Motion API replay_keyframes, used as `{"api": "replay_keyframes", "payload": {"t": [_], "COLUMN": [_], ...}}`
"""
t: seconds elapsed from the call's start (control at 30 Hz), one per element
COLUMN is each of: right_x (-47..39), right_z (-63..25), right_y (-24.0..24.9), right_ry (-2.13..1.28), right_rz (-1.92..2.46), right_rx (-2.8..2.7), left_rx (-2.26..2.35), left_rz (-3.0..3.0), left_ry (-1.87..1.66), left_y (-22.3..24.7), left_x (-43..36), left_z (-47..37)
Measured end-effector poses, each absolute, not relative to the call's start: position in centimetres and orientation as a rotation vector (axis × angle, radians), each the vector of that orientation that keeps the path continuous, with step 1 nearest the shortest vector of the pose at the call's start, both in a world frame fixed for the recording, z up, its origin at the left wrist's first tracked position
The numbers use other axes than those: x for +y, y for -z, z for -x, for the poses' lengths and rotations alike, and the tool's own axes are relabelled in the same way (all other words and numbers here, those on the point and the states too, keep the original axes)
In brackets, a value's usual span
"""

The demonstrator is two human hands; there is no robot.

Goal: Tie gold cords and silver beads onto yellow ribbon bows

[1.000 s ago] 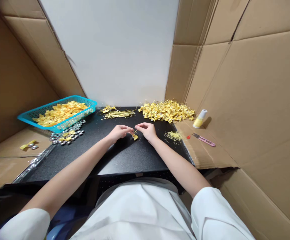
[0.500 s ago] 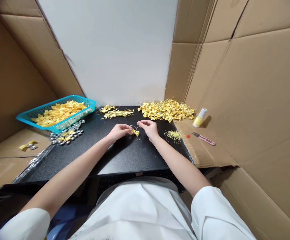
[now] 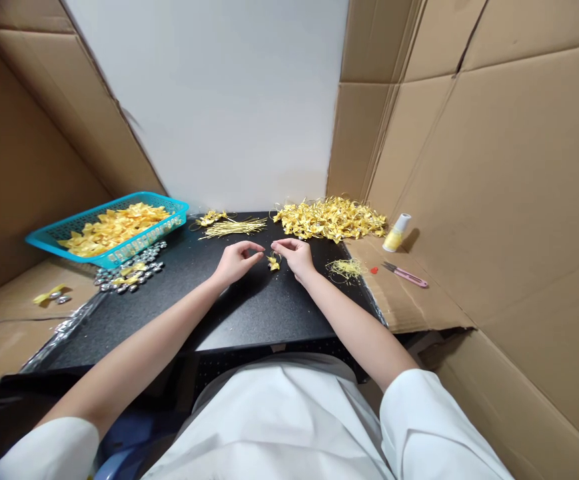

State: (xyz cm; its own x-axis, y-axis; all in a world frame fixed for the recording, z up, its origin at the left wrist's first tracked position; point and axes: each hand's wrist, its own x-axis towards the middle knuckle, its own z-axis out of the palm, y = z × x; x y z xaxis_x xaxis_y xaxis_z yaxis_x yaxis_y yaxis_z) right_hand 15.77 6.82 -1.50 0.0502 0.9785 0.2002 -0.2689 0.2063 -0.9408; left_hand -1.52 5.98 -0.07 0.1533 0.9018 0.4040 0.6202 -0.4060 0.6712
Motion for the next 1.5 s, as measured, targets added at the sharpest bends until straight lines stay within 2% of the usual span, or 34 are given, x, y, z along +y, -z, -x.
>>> {"api": "replay_keyframes", "payload": {"t": [0.3,0.8,1.5], "right_x": [7.9,9.8,11.8], "right_z": [-16.1,-17.6,-19.8], "right_y": [1.6,2.0,3.2], "right_ry": [-1.107,-1.029,-0.908], "right_rz": [0.837,0.855,1.004], "right_rx": [-1.092,-1.005,-0.86], "left_rx": [1.165,1.19,1.044], "left_rz": [-2.277,-2.207,-2.43], "left_ry": [-0.718,-0.676,-0.572], "left_y": [-1.4,-1.0,-0.5], "left_x": [9.3,11.1,11.5], "left_z": [0.1,-0.1,0.2]}}
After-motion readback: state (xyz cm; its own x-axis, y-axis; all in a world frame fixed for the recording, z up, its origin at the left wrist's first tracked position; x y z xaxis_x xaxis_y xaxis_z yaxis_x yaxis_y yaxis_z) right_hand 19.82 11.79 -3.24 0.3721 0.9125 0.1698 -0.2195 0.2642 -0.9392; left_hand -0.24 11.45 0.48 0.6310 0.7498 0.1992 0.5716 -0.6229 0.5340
